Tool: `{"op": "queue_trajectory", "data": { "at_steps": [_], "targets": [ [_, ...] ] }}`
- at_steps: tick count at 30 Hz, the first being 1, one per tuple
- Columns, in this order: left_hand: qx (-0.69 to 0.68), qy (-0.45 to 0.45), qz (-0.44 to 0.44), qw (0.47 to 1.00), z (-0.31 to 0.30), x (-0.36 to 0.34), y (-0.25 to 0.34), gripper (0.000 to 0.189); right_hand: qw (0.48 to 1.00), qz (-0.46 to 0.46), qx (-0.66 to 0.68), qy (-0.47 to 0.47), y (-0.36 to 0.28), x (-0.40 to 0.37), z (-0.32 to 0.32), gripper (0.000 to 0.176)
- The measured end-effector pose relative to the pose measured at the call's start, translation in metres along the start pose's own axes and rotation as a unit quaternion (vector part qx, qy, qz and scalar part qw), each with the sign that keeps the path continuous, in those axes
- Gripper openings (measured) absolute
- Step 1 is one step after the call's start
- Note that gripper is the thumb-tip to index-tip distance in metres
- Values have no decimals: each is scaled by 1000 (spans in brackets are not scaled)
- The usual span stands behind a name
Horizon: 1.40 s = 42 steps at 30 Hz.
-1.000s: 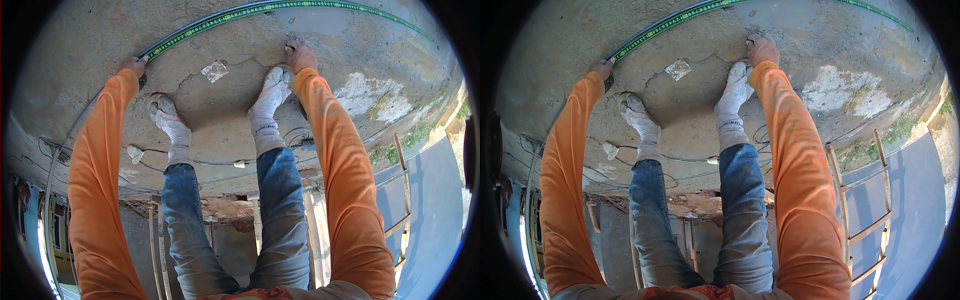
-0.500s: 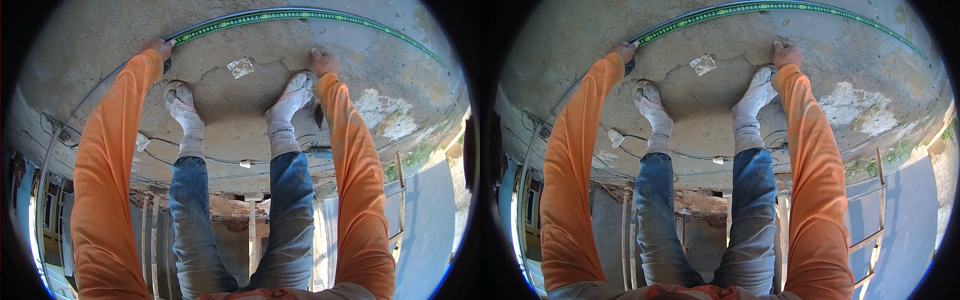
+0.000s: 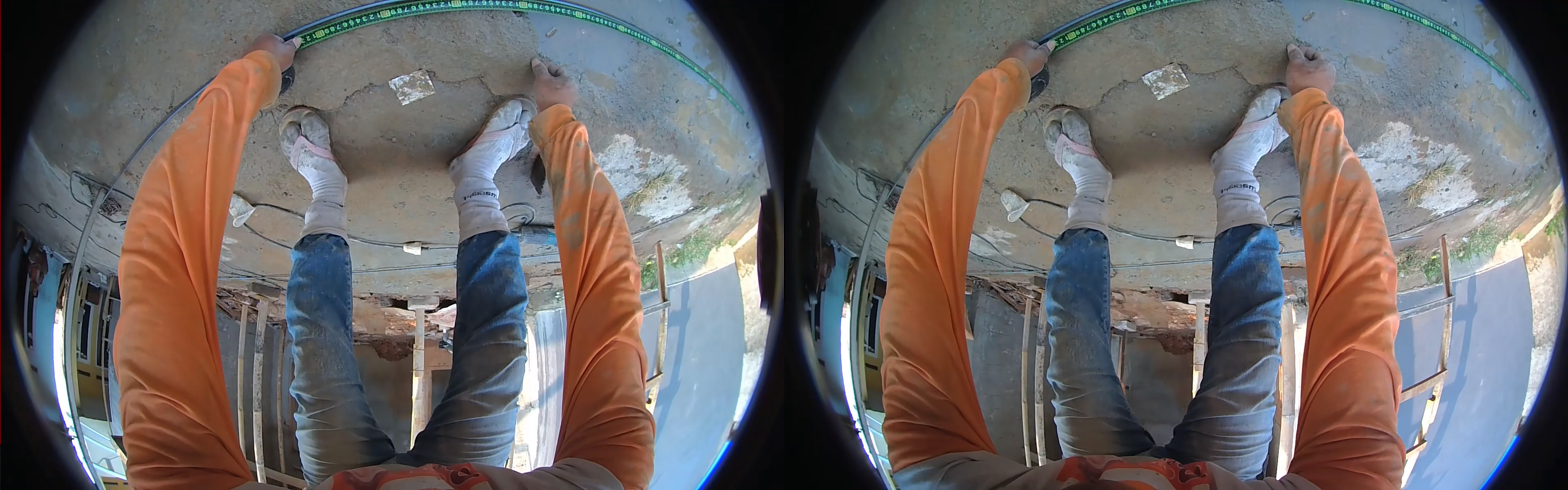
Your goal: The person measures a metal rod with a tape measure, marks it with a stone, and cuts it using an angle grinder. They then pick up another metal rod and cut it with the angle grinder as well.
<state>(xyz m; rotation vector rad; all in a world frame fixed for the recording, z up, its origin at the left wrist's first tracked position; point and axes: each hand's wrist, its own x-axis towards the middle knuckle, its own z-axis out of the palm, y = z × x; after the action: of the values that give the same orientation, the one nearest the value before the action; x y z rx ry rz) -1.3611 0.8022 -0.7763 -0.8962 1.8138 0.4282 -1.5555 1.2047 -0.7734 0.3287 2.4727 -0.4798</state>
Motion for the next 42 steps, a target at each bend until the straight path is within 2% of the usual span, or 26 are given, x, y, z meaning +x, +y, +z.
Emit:
{"op": "queue_trajectory", "data": {
  "at_steps": [1,3,6,9,11,12,14,17,21,23,27,29,32,35,39,41,42],
  "targets": [
    [8,13,-4,1000,0,0,-1,50,997,-19,16,69,-10,-15,4,36],
    [7,12,-10,1000,-1,0,-2,51,997,-7,-11,82,-30,-59,8,35],
    [-4,3,-11,1000,6,5,-3,51,998,-29,-6,-59,-2,-120,50,29],
    [-13,14,-10,1000,6,4,-3,51,987,-117,-15,-109,33,-187,100,26],
    [-11,25,-7,1000,6,-1,-1,51,980,-67,-53,-180,36,-218,120,32],
    [-10,30,-4,999,5,-2,0,50,981,-66,-51,-176,31,-228,128,32],
    [-8,38,7,999,3,-5,0,50,982,-6,-93,-163,22,-243,144,35],
    [-37,14,3,999,-3,-7,2,49,981,55,-108,-153,15,-241,159,36],
    [-27,1,1,1000,-2,-9,0,48,979,43,-118,-160,18,-236,159,33],
    [-40,9,-7,999,-3,-11,3,47,972,44,-126,-192,22,-231,155,32],
    [-29,-2,-16,999,-4,-8,3,48,969,5,-145,-200,16,-218,134,30],
    [-31,-6,-14,999,0,-6,-1,48,968,-82,-130,-199,13,-220,129,29],
    [-20,-7,-11,1000,-2,-3,1,49,957,-45,-192,-215,10,-233,138,26],
    [-6,-4,-11,1000,-3,-4,-1,49,971,7,-140,-195,13,-236,152,24],
    [-23,-8,0,1000,-4,1,-1,49,967,21,-139,-211,19,-231,156,22],
    [-28,-14,-4,1000,1,-3,-3,48,983,-32,-95,-153,30,-231,155,22],
    [-28,-8,0,1000,1,-1,-4,49,983,-30,-94,-158,35,-233,152,22]
  ]
}}
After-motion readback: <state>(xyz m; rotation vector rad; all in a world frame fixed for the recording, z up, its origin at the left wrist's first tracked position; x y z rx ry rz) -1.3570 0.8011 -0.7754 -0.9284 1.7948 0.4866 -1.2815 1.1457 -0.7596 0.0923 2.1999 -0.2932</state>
